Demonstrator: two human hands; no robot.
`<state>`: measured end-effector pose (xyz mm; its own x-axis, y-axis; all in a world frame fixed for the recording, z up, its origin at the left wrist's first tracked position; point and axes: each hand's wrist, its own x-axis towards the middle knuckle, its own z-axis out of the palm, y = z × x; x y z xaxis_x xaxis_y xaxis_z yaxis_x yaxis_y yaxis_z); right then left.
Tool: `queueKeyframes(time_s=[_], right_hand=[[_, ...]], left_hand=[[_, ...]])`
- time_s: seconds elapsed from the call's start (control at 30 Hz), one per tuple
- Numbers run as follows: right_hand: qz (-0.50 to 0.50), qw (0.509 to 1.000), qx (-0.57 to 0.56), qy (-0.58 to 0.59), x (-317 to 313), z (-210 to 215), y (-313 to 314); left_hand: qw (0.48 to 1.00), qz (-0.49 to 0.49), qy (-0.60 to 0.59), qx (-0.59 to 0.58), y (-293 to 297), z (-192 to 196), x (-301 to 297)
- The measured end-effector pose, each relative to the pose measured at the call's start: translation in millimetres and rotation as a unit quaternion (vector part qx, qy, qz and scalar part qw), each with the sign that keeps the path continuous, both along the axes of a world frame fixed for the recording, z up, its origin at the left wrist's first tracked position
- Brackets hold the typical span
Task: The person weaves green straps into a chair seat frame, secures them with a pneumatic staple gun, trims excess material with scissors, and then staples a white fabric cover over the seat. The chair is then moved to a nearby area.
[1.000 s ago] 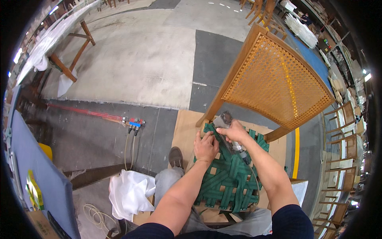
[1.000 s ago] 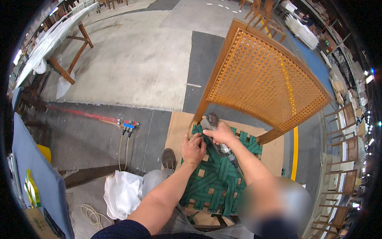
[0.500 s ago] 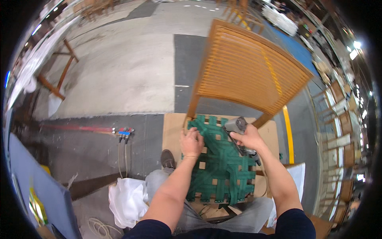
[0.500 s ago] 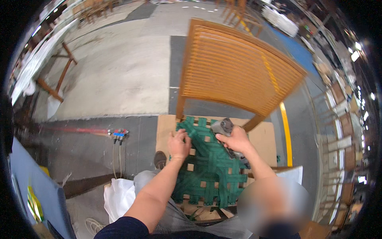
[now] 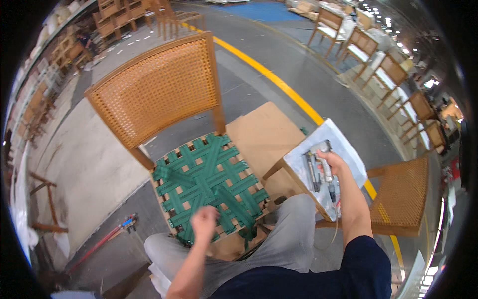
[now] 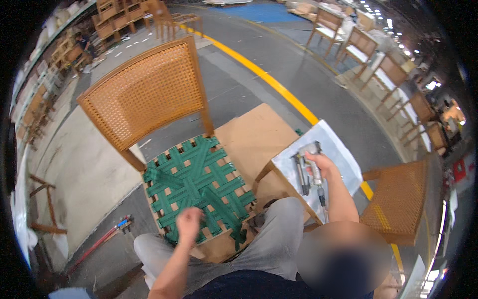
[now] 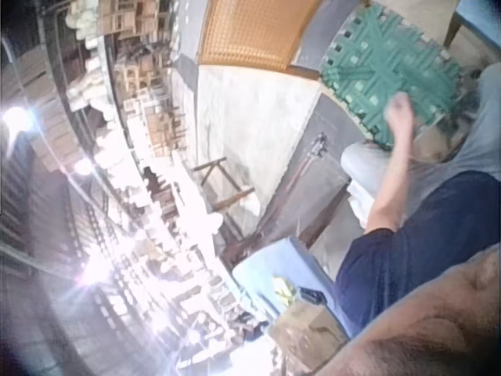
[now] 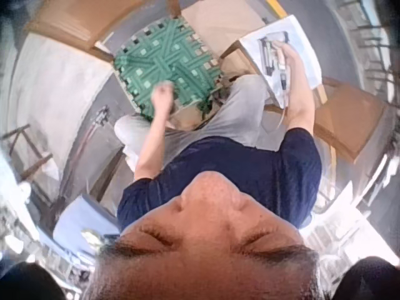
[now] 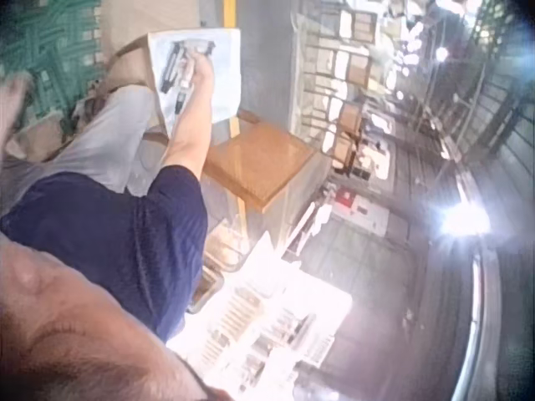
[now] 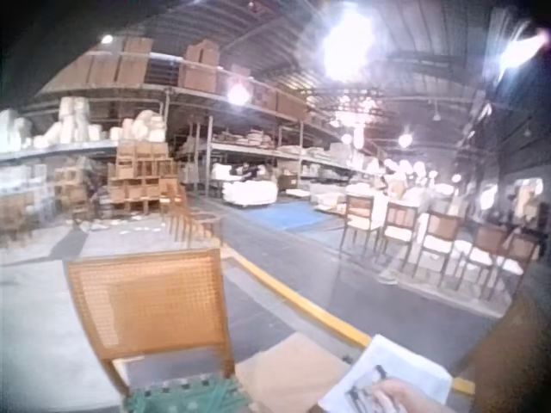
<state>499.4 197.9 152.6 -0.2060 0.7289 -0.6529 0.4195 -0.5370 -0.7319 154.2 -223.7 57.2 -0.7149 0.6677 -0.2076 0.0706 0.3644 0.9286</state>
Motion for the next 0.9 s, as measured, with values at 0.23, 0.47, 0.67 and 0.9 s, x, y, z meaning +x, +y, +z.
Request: queueKeyframes(time_s=[0.23, 0.47, 0.67, 0.9], right_hand=[[-0.046, 0.991, -0.09, 0.091, 50, -85, 24], [0.071, 0.832, 0.466, -0.294, 22, -77, -5], [0.262, 0.914, 0.278, -0.134, -157, -114, -108], [0.159, 0.977, 0.135, -0.048, -216, -141, -181]], left_hand=[[0.702, 0.201, -0.67, -0.135, -49, -5, 75], [0.736, 0.265, -0.615, 0.103, -47, -35, 81], [0.761, 0.268, -0.588, 0.062, -30, -39, 89], [0.782, 0.273, -0.558, 0.06, -49, -43, 33]])
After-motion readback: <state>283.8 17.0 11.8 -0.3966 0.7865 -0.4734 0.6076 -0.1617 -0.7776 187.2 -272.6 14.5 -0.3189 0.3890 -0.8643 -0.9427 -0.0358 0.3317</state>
